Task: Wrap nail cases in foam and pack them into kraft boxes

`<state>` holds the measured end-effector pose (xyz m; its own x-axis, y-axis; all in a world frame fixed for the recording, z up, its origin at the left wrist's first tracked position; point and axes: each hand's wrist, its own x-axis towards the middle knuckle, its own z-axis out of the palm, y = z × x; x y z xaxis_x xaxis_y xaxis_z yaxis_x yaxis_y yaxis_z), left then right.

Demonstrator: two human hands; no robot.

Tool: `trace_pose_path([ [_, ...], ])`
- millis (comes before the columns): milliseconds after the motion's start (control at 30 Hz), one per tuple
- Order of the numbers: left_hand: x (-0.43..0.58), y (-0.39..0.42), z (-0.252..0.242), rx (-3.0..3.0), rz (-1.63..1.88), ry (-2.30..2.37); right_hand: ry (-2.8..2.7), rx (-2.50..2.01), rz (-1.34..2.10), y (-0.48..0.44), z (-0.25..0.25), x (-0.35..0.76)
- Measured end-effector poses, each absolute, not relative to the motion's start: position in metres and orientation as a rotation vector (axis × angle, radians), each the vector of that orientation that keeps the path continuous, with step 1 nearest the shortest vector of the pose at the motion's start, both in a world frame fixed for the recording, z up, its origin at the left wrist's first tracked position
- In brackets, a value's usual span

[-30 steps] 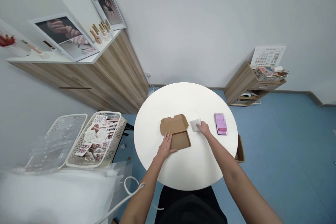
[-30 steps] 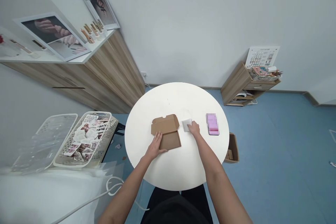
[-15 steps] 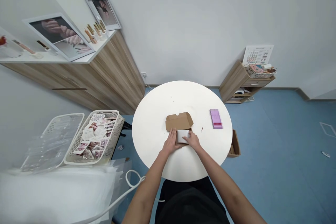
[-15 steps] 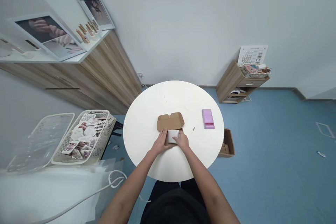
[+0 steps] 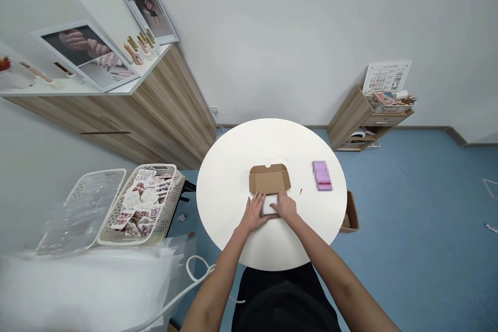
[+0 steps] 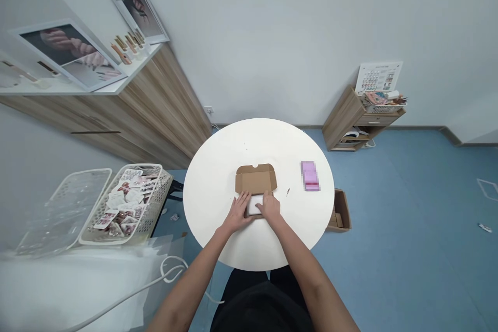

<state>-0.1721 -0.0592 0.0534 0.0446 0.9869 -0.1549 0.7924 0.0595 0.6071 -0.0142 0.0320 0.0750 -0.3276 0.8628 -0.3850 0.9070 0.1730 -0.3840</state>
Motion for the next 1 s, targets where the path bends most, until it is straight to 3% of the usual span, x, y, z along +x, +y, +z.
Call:
trace_pose_path([
  [200,-0.201,-0.036,0.066,0.926,0.944,2.086,1.935,2.345,-1.466,0.097,0.080,0.018],
  [300,-0.217,-0.004,0.071,0.600,0.914,1.984,1.781,2.267,-1.687,0.126,0.084,0.014],
  [433,-0.225,0.025,0.082,0.619,0.885,1.899,1.772,2.112,-1.819,0.145,0.094,-0.002],
  [667,-0.221,0.018,0.098,0.795,0.843,1.859,1.986,1.911,-1.727,0.143,0.123,0.003],
  [800,-0.205,-0.008,0.095,1.017,0.970,1.882,2.273,1.757,-1.489,0.117,0.134,0.017],
  [1000,-0.176,-0.047,0.088,1.130,1.169,1.843,2.430,1.764,-1.392,0.069,0.137,0.031],
])
